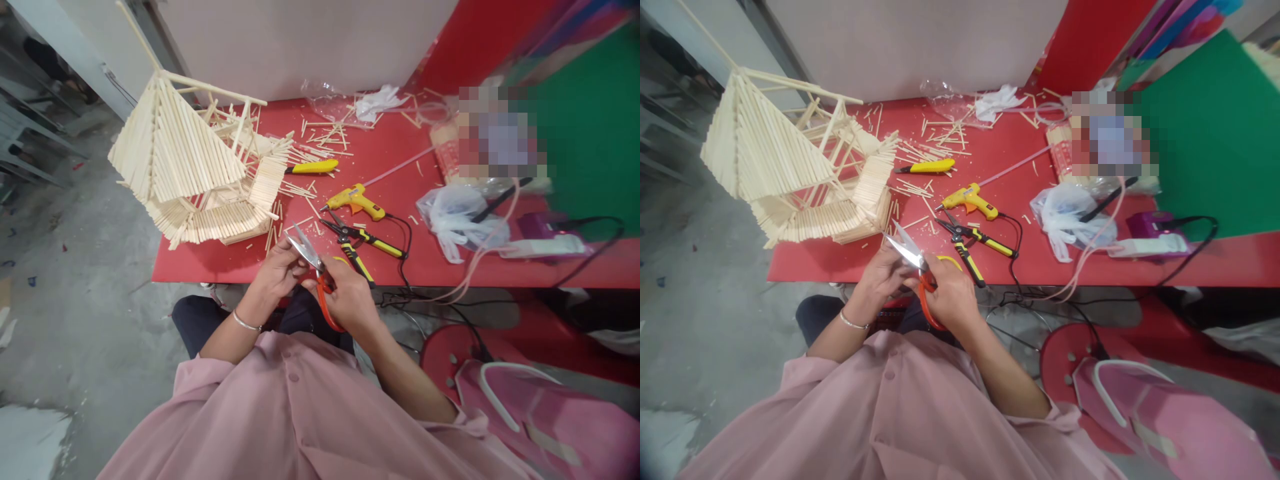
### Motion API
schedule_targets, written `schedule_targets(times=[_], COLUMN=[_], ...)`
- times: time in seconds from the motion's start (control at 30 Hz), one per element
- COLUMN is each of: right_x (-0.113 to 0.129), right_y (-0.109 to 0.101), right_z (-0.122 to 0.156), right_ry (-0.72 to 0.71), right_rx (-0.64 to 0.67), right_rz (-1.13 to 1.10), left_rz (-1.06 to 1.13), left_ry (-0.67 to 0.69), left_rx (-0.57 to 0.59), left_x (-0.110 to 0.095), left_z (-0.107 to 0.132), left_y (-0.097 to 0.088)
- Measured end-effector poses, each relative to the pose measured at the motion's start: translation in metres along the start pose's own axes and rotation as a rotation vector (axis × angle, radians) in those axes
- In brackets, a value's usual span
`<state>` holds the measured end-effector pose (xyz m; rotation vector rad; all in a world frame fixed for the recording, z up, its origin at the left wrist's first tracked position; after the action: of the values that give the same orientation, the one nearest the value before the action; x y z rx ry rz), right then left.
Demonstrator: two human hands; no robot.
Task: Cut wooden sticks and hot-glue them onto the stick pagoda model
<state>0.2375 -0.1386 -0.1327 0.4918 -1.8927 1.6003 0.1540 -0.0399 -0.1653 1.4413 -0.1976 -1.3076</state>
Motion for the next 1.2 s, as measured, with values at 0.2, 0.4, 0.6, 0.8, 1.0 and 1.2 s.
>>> schedule_targets(times=[0.2,0.4,0.6,0.8,1.0,1.2], right_x=[-0.0038,-0.0026,0.002,0.002,0.0014,0.0021], right_y=[0.005,0.0081,-0.0004,0.0027,0.0049,0.0064], right_z=[0.0004,0.0064,0.0093,0.0079,0.0071,0.0061], right_ry=[0.037,0.079,0.052,0.031,0.063,0.096], right_rx=[0.001,0.059,-0.038,-0.013,0.024,0.109], right_rz=[-0.015,-0.068,0.221,0.195,0.143,0.041], left_rz=[0.074,0.116,0.152,0.098,0.1,0.057], left_ry=[-0.011,-0.036,-0.046,-0.067,-0.048,-0.026], left_rx=[-0.015,-0.072,-0.125,-0.065,-0.081,-0.062], left_x=[0.0059,0.0082,0.0074,0.0083,0.0056,0.0059], left_z=[0.0037,0.0036,0.0069,0.0087,0.0098,0.0106], left_y=[-0.0024,-0.0015,-0.0013,0.0015,0.001,0.0005])
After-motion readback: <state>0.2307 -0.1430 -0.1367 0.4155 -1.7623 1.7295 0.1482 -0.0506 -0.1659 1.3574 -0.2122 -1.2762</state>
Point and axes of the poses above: each hand's wrist, its own z-axis away from the middle knuckle, its own y-axis out of the palm, x = y × z, the point moved 7 cm from there along -z, towards the middle knuckle, and after that the axes turned 10 degrees about x, right-handed, at the moved point
